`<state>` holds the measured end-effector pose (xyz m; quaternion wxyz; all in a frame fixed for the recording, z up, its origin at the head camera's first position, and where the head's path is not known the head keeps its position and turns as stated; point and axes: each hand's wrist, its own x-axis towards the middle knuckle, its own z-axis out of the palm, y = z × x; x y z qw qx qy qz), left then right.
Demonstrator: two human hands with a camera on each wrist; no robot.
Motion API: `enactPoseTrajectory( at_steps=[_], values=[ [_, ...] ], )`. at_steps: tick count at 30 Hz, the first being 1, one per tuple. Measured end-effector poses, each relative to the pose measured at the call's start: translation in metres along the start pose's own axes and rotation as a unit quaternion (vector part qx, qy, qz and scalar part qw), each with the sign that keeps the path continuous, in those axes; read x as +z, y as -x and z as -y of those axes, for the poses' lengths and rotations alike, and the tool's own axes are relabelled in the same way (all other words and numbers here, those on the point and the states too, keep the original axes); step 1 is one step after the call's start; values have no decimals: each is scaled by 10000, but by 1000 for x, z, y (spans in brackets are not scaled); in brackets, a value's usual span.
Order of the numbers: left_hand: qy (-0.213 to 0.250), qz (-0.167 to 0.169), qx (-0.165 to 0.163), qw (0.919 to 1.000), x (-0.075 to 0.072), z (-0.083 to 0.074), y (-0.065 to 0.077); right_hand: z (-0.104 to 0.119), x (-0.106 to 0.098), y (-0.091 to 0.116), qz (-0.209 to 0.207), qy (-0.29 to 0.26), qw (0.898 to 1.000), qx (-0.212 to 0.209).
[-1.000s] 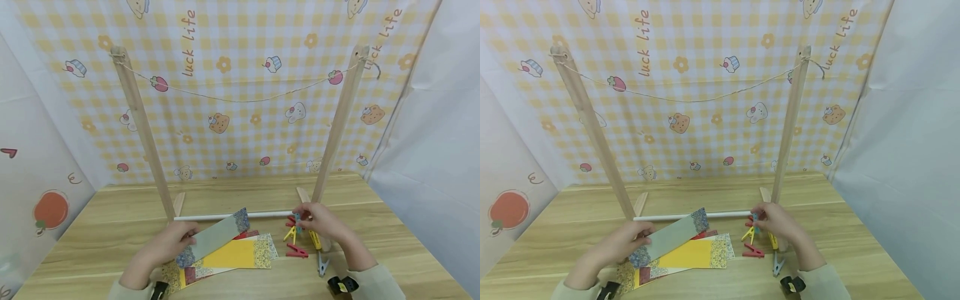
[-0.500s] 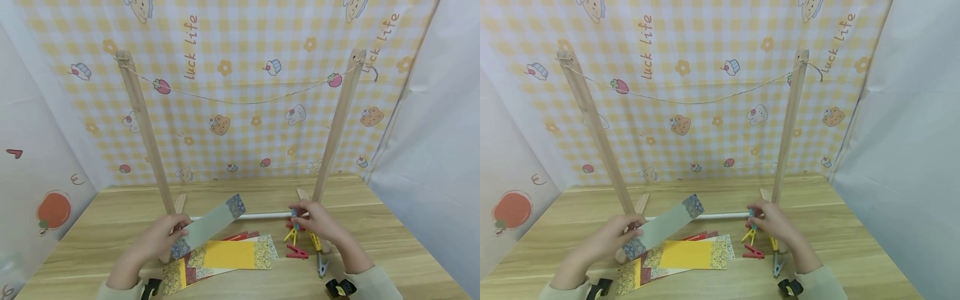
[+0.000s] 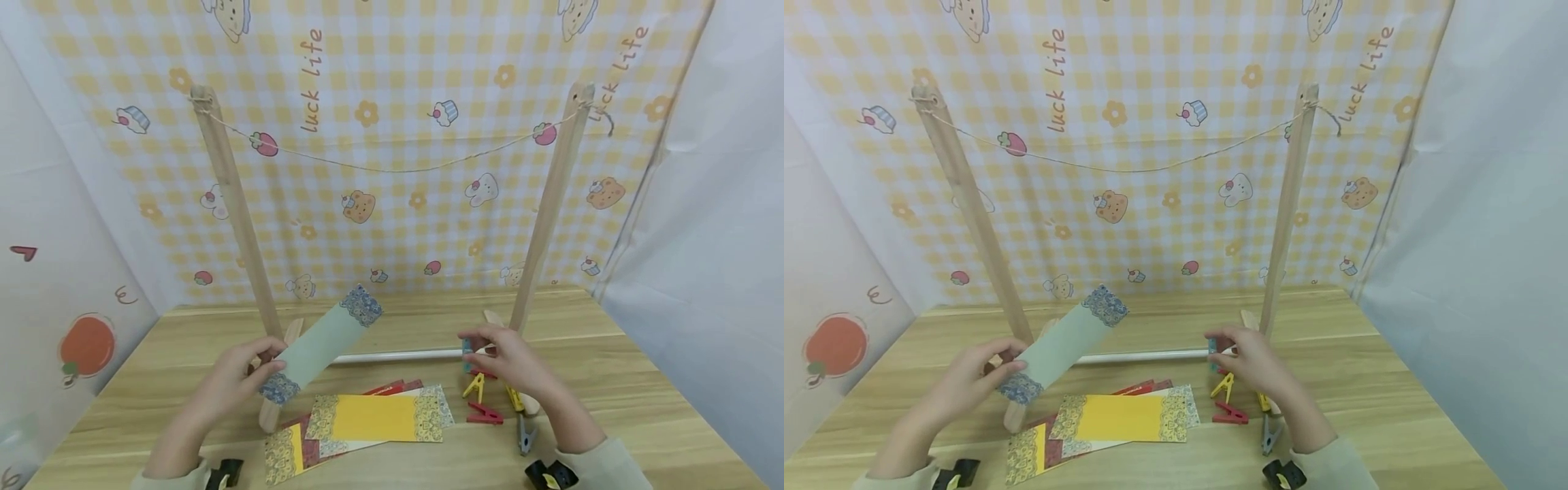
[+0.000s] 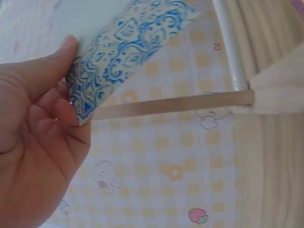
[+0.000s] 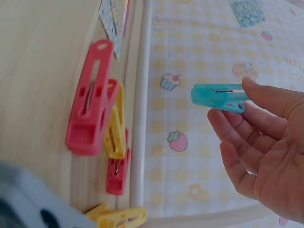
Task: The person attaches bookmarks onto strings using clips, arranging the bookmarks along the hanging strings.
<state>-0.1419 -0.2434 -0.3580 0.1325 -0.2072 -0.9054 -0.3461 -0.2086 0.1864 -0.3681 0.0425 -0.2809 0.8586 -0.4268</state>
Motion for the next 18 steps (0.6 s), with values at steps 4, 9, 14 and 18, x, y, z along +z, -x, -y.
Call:
enactPoseTrajectory(
  at_steps=[4,9,14,18],
  values=[
    [2,-316,103,9994,-2,7,3,6,3,-6,-19,55,10000,-52],
    [15,-680,-18,9977,-5,8,5,18,8,-17,-171,203,9994,-204],
    [138,-917,-78,9957,-10,4,4,35,14,-31,-272,297,9987,-319],
    [174,-1053,-85,9943,-13,1,3,52,19,-41,-290,262,9984,-411]
  ],
)
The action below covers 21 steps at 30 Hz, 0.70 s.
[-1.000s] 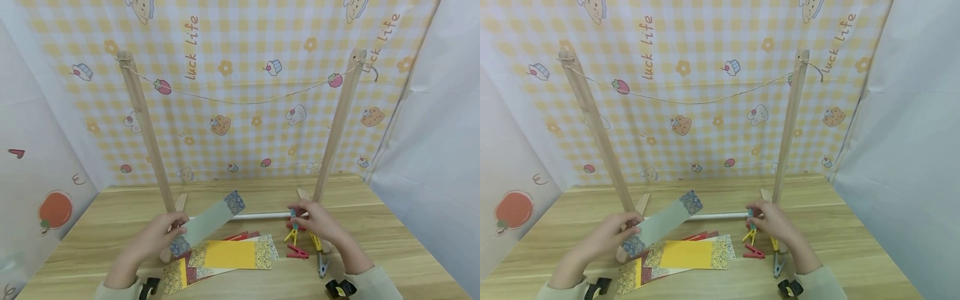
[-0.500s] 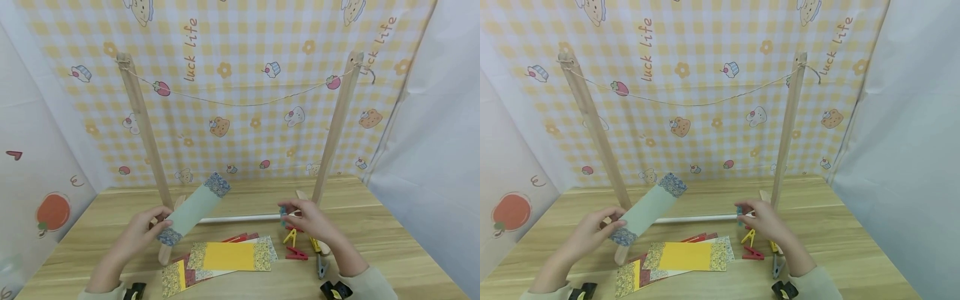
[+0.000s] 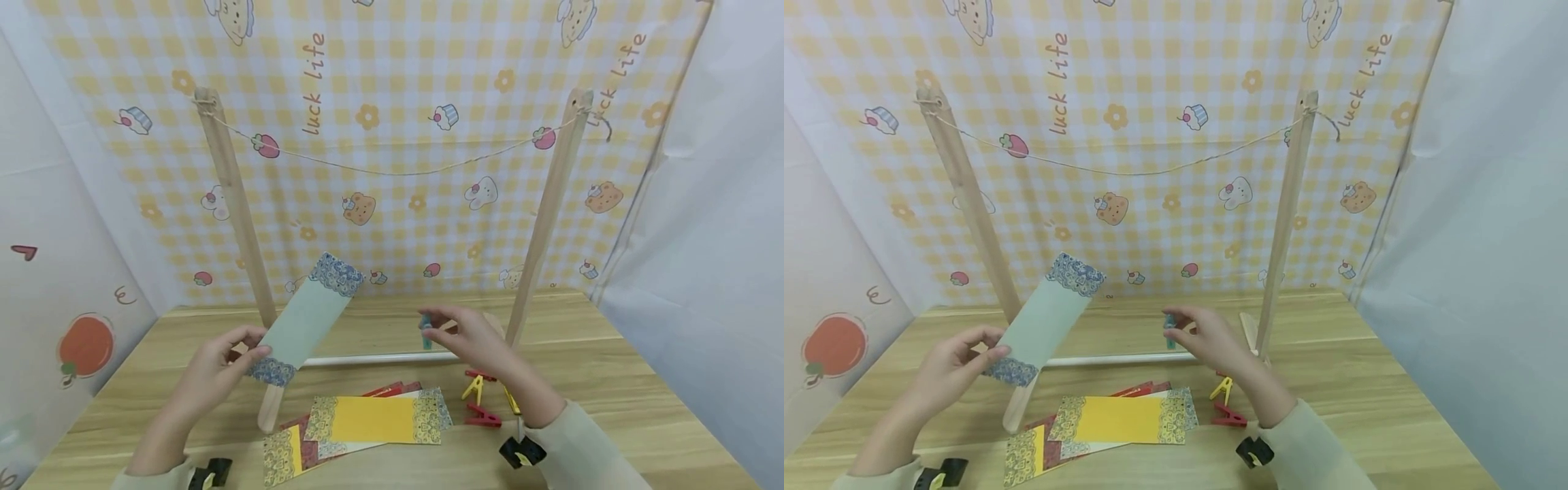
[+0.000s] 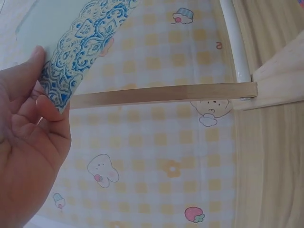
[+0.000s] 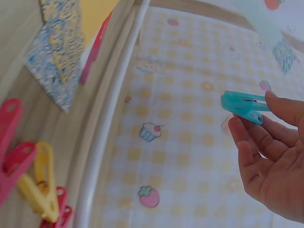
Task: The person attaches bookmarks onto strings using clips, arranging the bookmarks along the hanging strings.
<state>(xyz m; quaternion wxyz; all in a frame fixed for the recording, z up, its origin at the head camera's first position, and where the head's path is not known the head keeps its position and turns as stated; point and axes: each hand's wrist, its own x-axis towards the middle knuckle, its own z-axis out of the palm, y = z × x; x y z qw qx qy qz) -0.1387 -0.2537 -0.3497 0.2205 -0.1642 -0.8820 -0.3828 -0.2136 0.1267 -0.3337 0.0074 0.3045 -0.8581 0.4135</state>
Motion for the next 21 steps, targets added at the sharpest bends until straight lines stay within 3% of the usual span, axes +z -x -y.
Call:
enactPoseTrajectory(
  at_steps=[6,14,21],
  values=[
    [-57,-336,-48,9994,-5,0,-4,24,3,-18,-89,-143,9995,-271],
    [-113,-890,342,9954,-15,1,-14,55,1,-38,-273,-274,9969,-686],
    [-47,-1150,423,9925,-22,1,-22,79,0,-55,-453,-410,9932,-991]
  ],
)
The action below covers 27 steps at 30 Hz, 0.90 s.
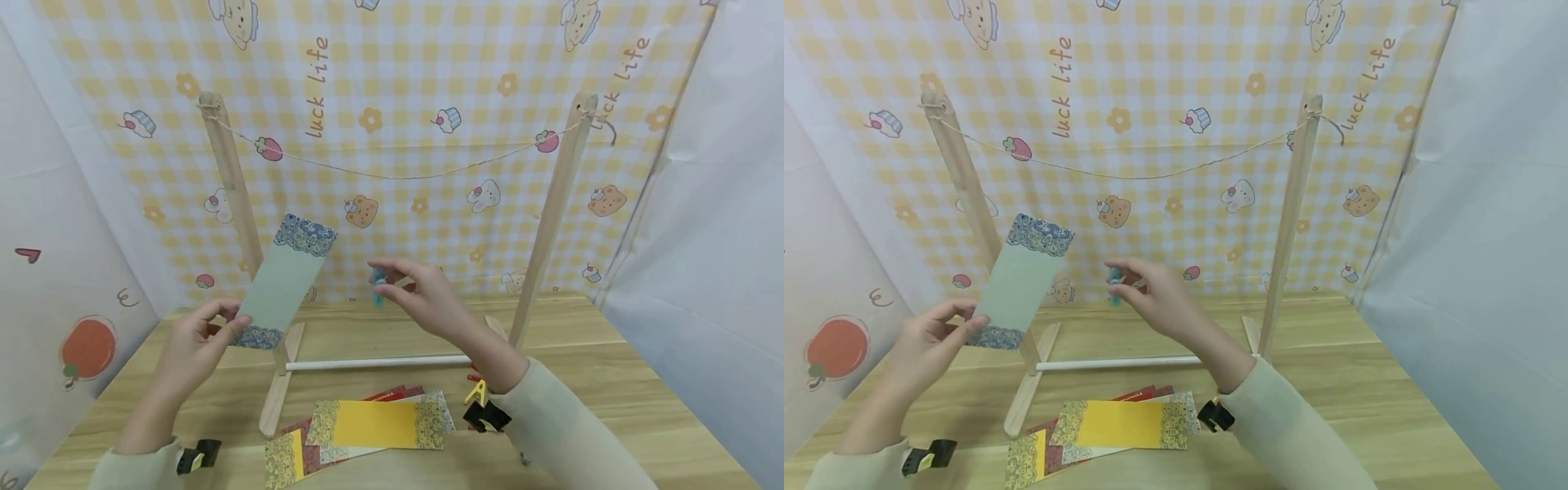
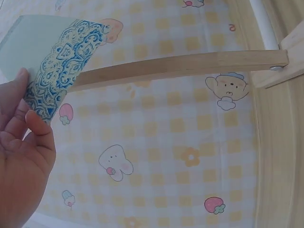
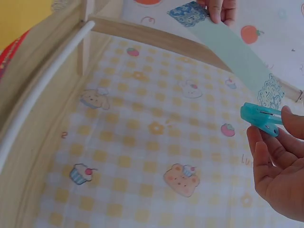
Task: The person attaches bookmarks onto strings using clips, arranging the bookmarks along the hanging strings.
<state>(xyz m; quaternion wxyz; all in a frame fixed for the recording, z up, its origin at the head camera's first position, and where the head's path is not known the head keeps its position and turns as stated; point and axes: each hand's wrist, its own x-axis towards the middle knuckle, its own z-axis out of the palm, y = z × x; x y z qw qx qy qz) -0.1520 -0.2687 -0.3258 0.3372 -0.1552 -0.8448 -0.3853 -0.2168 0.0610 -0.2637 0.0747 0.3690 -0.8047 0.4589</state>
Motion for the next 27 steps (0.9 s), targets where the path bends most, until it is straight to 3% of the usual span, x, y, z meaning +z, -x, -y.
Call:
enactPoseTrajectory(
  at_steps=[6,16,27],
  values=[
    [339,-193,284,9988,0,0,-7,15,1,-17,-292,-243,9989,-272],
    [469,-432,136,9979,1,-3,-23,39,-6,-47,-742,-527,9929,-760],
    [967,-922,70,9910,4,-8,-30,64,-7,-69,-792,-927,9831,-1363]
  ],
)
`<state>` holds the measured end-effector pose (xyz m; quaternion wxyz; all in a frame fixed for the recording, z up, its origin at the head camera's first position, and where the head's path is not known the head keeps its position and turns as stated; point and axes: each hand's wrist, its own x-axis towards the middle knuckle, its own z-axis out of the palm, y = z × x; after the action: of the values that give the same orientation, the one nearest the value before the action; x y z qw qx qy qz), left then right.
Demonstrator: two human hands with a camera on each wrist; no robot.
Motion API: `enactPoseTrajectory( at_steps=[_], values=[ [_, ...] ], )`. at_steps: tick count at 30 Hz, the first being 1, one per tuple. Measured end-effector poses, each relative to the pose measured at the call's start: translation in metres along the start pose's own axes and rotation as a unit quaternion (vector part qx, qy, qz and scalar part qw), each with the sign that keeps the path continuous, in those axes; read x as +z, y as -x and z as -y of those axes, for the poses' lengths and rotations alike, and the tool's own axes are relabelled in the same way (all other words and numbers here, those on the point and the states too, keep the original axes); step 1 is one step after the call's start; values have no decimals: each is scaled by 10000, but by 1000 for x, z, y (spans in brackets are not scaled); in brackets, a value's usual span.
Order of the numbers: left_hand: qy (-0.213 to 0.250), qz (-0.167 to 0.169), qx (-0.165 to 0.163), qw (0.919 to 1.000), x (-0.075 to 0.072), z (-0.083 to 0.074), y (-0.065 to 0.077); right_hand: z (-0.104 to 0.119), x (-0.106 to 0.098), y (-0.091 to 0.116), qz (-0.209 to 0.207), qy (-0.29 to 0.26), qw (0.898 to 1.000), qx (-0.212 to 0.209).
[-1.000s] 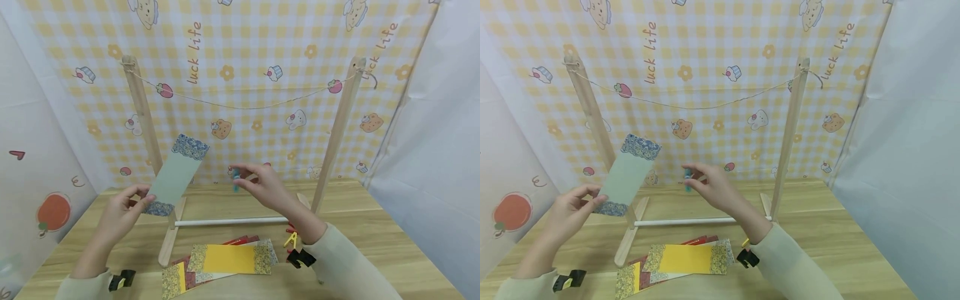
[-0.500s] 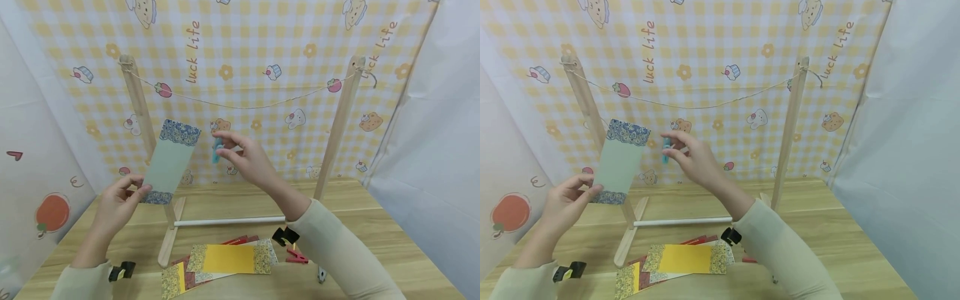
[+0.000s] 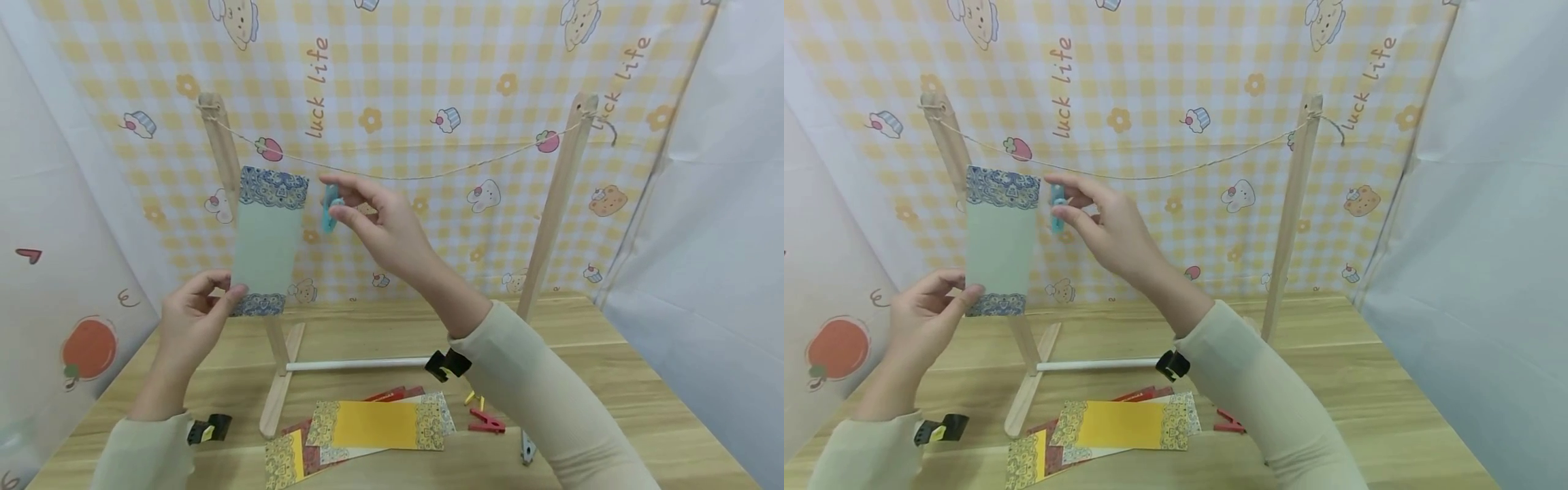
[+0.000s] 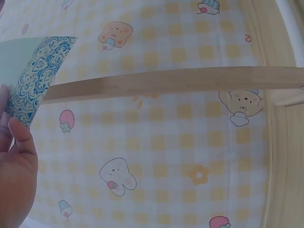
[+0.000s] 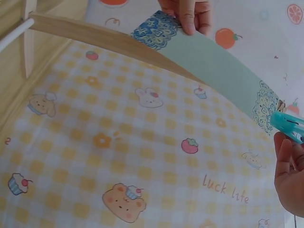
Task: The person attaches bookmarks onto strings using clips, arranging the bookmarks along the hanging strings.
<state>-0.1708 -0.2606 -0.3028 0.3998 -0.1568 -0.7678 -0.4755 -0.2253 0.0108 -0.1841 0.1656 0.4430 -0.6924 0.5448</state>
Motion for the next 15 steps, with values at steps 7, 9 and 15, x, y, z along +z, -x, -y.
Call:
enactPoseTrajectory(
  at_steps=[7,9,15],
  values=[
    [480,-264,225,9982,4,8,-5,10,3,-21,-126,-41,9998,-167],
    [512,-347,171,9979,4,9,-7,13,4,-28,-198,-105,9997,-131],
    [678,-463,19,9966,7,9,-10,19,7,-41,-445,-609,9971,30]
  ],
)
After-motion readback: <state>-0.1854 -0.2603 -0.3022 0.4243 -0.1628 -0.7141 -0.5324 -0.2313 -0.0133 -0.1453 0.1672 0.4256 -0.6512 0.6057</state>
